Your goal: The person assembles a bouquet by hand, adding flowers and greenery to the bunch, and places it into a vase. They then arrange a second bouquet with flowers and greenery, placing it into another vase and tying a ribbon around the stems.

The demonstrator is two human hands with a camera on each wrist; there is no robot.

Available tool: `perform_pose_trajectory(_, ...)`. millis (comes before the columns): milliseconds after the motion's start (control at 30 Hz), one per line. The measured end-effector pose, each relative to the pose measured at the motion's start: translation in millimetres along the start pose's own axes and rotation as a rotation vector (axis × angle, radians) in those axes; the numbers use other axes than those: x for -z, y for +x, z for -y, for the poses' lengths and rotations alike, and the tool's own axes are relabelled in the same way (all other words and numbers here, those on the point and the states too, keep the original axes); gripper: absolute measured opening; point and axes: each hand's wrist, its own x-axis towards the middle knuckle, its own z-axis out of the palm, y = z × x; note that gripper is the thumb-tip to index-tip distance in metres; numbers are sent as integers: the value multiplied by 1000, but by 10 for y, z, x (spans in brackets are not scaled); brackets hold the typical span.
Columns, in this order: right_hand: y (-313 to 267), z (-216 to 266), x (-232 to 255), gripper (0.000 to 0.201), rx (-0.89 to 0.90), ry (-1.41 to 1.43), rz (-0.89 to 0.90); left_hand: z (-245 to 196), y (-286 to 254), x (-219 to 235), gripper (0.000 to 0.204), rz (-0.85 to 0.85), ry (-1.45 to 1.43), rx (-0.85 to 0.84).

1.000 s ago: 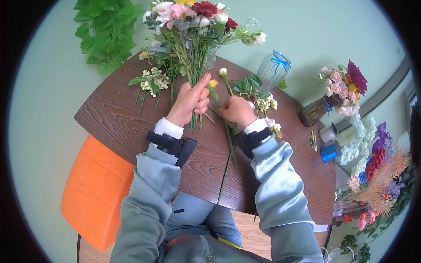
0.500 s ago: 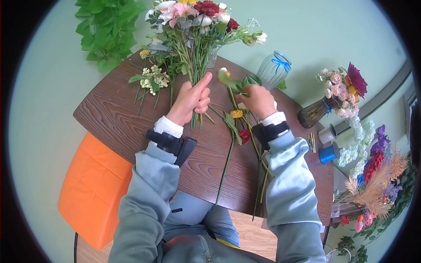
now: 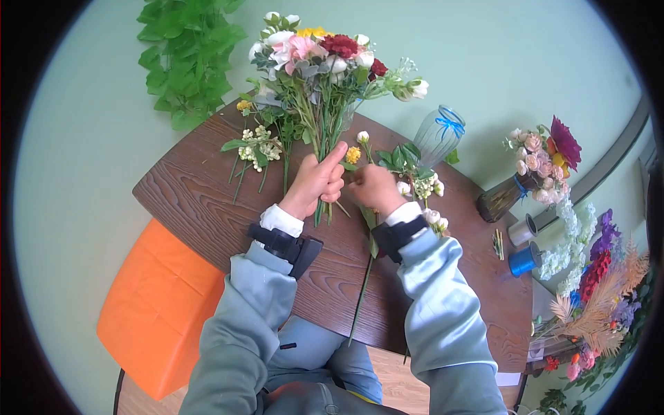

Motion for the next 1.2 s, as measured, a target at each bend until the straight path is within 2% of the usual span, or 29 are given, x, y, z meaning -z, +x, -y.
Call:
perform_pose_trajectory(100, -90, -130, 354, 25, -246, 387, 43, -18, -27, -22, 42, -1, 1, -2)
perform_pose_trajectory(133, -160, -170, 439, 23, -233, 513, -64, -13, -27, -11, 42, 11, 8, -3)
perform_pose_trajectory(167, -215, -222, 553, 22, -212, 561, -97, -11, -24, -9, 42, 23, 16, -5)
perform_pose_trajectory(300, -601, -204, 990, 23, -211, 895, -130, 0, -19, -30, 43, 3, 13, 10)
perform_pose_trajectory(433, -963, -72, 1152, 25, -115, 1053, -238, 32, -13, -27, 43, 0, 30, 19)
perform_pose_trajectory(500, -1052, -141, 1111, 27, -79, 1099, -222, 44, -13, -40, 43, -1, 42, 23)
perform_pose_trajectory(600, -1119, -157, 1058, 30, 109, 1341, -187, 51, -11, -50, 42, 13, 48, 30)
perform_pose_trajectory(767, -1064, -153, 986, 29, 22, 1266, -331, 62, -11, -62, 40, 55, 22, 46)
perform_pose_trajectory(833, -1050, -122, 954, 23, -14, 1134, -404, 76, -5, -73, 39, 56, 28, 48)
perform_pose_trajectory(900, -1062, -43, 938, 18, -53, 1161, -441, 87, -1, -71, 38, 62, 19, 39)
perform_pose_trajectory(967, -1048, -35, 892, 14, 36, 1078, -484, 105, 3, -71, 38, 66, 16, 47)
perform_pose_trajectory(1000, -1063, -2, 869, 13, 5, 1061, -482, 112, 5, -74, 37, 67, 6, 50)
perform_pose_trajectory(1033, -1065, 44, 818, 13, 78, 1060, -518, 118, 6, -81, 37, 73, 13, 55)
perform_pose_trajectory(1100, -1060, 85, 741, 14, 135, 806, -548, 140, 3, -102, 36, 92, -8, 74)
perform_pose_trajectory(1167, -1081, 254, 763, 15, 270, 611, -600, 169, -10, -134, 35, 102, -11, 86)
perform_pose_trajectory(1200, -1060, 278, 730, 14, 288, 591, -600, 187, -14, -158, 34, 106, -23, 91)
